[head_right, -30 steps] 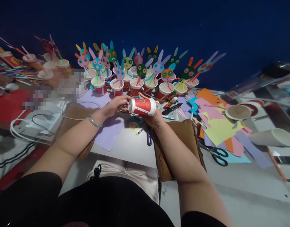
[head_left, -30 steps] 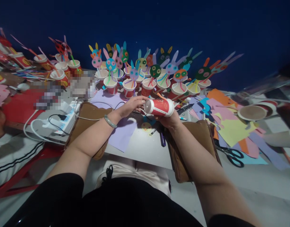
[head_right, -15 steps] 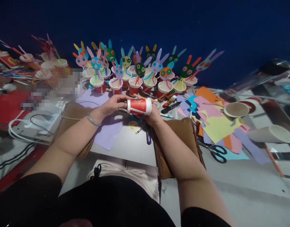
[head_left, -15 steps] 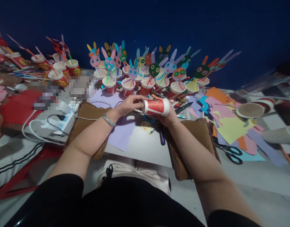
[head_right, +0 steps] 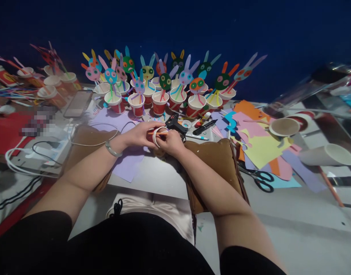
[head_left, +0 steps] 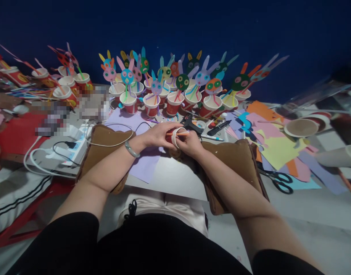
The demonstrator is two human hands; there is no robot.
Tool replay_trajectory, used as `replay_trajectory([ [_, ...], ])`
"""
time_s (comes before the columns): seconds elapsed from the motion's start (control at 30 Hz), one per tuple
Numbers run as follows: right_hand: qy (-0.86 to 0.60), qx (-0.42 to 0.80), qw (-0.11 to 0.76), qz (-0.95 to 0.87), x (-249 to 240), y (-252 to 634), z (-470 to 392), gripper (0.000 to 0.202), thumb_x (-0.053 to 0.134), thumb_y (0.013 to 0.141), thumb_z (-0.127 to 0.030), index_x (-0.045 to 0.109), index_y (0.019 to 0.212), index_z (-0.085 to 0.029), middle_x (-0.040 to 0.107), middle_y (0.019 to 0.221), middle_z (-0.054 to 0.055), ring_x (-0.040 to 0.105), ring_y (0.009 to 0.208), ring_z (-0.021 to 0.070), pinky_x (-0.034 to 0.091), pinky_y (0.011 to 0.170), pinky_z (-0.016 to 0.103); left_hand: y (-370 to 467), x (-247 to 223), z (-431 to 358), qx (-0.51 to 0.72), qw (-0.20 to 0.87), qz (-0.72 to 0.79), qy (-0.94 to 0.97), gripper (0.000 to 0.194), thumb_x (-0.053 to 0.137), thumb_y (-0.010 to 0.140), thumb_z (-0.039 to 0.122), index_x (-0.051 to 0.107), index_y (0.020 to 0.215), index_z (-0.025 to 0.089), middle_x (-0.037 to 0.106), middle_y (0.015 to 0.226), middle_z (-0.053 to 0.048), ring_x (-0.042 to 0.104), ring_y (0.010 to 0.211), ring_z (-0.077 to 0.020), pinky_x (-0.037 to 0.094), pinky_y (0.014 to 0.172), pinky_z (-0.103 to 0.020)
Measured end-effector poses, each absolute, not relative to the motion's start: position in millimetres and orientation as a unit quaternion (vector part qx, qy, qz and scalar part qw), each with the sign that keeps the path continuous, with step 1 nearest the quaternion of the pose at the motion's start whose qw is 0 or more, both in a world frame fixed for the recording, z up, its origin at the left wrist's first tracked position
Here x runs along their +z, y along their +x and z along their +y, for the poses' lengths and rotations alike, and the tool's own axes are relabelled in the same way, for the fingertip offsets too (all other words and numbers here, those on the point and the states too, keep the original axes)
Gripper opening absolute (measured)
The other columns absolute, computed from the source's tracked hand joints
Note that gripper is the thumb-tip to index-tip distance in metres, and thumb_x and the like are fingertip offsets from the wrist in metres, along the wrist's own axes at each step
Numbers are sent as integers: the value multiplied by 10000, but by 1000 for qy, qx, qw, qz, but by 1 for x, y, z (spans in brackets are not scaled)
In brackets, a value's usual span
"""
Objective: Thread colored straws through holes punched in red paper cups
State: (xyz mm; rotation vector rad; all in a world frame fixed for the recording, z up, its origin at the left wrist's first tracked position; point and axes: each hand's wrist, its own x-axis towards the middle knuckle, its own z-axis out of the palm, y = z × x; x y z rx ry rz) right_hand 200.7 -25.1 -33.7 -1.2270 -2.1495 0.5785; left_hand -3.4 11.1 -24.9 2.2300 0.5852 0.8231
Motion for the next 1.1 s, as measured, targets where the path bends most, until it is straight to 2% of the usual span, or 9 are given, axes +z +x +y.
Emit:
replay_trajectory([
  [0.13,-477,226,308,-791,-33,200,-24,295,597,872,-376,764,780,-151,658,606,41,537,539,149,399,581,288,-1,-26,11,322,338,216,858,651,887,708,354,688,1304,182,742,1267,-145,722,1143,-293,557,1011,-411],
  [0.27,-454,252,363,-774,-32,199,-25,351,588,914,-430,788,992,-153,759,757,60,636,614,172,477,633,294,-1,-24,11,342,362,232,835,629,885,710,339,702,1291,178,755,1231,-123,727,1119,-277,561,988,-384],
  [0.37,-434,242,403,-768,-32,200,-26,399,573,962,-495,747,1116,-171,792,860,64,680,678,182,529,685,305,-1,-27,12,365,396,246,806,664,908,692,388,704,1283,166,760,1204,-117,734,1097,-268,572,973,-376],
  [0.6,-409,145,505,-746,-34,204,-29,433,456,1043,-577,693,1143,-229,789,1065,111,742,897,236,606,802,384,0,-29,18,416,457,264,741,839,955,626,528,669,1312,140,729,1312,-163,704,1237,-307,552,1085,-417],
  [0.73,-382,138,557,-724,-36,204,-28,480,509,1009,-606,577,1342,-267,667,1375,157,692,1211,305,639,834,421,0,-26,19,457,481,291,689,829,954,620,572,649,1252,130,732,1266,-164,704,1220,-312,553,1081,-428],
  [0.87,-417,195,530,-712,-42,203,-26,776,622,911,-680,368,1530,-286,431,1601,206,736,1047,277,652,742,414,2,-28,19,476,507,280,662,812,930,632,624,622,1225,163,736,1232,-146,715,1186,-304,567,1049,-423],
  [0.97,-425,211,503,-722,-45,203,-24,902,701,840,-693,362,1544,-242,485,1545,211,704,1160,328,639,914,484,5,-31,19,454,524,261,671,859,920,636,642,602,1287,181,723,1263,-144,706,1209,-307,568,1045,-418],
  [1.03,-412,197,492,-741,-46,204,-22,938,736,801,-697,399,1528,-208,545,1492,206,623,1319,376,564,1082,536,5,-33,19,436,527,250,685,900,916,636,652,588,1332,185,709,1298,-149,688,1247,-314,560,1058,-420],
  [1.1,-409,177,477,-758,-46,206,-20,933,744,797,-685,424,1521,-191,580,1472,204,593,1368,383,507,1157,548,4,-33,19,424,517,248,701,947,913,628,669,574,1366,183,686,1347,-161,666,1290,-327,547,1084,-434],
])
